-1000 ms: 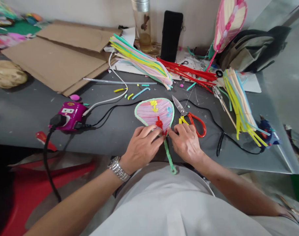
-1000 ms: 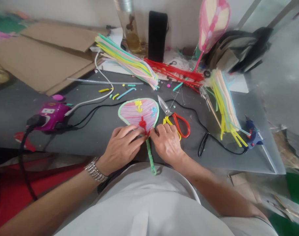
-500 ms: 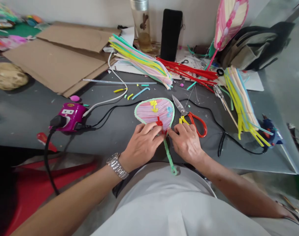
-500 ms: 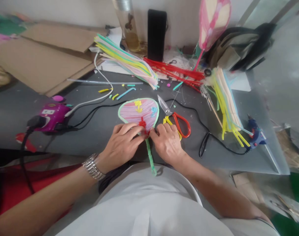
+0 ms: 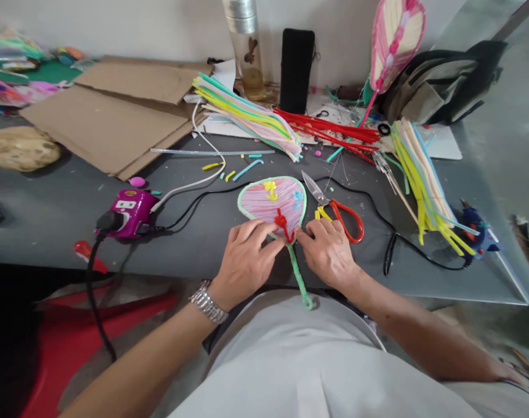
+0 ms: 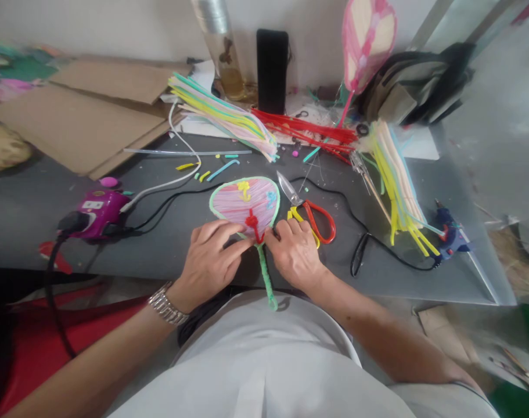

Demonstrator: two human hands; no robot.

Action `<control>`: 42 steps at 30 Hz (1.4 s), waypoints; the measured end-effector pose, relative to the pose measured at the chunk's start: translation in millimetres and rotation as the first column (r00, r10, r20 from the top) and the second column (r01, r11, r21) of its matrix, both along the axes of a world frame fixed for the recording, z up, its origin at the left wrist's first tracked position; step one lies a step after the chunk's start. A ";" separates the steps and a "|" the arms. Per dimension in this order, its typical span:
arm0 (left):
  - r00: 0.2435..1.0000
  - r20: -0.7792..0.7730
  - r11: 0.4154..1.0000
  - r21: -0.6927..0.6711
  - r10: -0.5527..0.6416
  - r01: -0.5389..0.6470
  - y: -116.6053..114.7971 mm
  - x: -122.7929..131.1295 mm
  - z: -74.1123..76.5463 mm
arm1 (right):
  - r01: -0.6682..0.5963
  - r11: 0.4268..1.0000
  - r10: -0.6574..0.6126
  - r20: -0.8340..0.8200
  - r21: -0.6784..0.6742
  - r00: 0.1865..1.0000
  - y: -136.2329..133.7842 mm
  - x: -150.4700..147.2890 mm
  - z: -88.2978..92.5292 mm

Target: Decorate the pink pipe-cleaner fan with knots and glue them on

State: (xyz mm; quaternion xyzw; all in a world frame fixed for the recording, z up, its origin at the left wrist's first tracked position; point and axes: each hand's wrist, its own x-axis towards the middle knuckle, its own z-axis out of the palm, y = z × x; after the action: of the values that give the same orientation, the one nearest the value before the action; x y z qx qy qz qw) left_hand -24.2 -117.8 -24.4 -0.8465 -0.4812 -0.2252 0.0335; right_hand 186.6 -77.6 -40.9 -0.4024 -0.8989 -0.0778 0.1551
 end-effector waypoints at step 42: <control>0.987 -0.004 0.987 -0.001 -0.160 0.160 38.2 -41.5 13.6 | -0.020 0.998 0.018 -0.029 -0.055 0.999 4.6 2.7 3.9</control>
State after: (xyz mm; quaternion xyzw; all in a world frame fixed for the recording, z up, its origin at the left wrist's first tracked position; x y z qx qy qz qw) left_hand -65.7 -79.6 -10.8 -0.8829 -0.4117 -0.2253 0.0157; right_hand 189.2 -73.0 -37.0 -0.3990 -0.9022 -0.0457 0.1574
